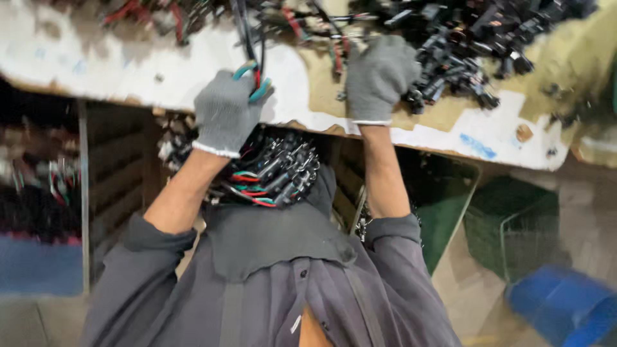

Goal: The person, wearing gloves, uses pliers to strip insulation from the ends of electrical wires at a workbench. They repeatedly grip each wire, pull the insulation off, and place the stripped wires into a growing pile on the bench, working through many wires one at a time.

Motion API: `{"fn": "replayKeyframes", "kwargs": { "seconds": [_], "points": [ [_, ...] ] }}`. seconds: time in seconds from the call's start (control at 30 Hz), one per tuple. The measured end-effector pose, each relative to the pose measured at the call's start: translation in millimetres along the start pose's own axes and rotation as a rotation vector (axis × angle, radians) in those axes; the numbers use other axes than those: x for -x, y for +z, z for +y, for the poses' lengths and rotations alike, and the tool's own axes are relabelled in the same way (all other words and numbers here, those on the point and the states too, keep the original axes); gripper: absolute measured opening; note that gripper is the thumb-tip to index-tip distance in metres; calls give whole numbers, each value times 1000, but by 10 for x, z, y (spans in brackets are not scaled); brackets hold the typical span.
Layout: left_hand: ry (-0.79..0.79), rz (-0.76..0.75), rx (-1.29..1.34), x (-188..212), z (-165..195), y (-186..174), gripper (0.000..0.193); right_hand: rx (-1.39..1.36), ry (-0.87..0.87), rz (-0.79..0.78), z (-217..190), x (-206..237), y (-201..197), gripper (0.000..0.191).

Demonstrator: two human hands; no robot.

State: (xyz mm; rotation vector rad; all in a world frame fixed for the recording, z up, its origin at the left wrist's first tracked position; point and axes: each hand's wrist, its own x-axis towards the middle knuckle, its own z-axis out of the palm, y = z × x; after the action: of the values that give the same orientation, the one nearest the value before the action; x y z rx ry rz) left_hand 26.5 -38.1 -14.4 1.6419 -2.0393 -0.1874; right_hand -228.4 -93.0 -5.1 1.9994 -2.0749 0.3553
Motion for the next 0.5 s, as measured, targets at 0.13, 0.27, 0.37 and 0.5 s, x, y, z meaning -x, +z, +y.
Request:
{"fn": "replayKeyframes", "kwargs": {
  "seconds": [0.13, 0.27, 0.37, 0.5],
  "points": [
    [-158, 127, 311, 96, -199, -199, 20, -133, 49, 31, 25, 127, -189, 43],
    [-110, 153, 53, 150, -23, -463, 24, -16, 28, 20, 8, 114, -176, 43],
    [-81, 6, 11, 70, 110, -344, 27, -7, -17, -36, 21, 67, -109, 43],
    [-181, -109, -11, -23, -28, -146, 25, -206, -175, 215, 115, 115, -131, 45]
  ]
}}
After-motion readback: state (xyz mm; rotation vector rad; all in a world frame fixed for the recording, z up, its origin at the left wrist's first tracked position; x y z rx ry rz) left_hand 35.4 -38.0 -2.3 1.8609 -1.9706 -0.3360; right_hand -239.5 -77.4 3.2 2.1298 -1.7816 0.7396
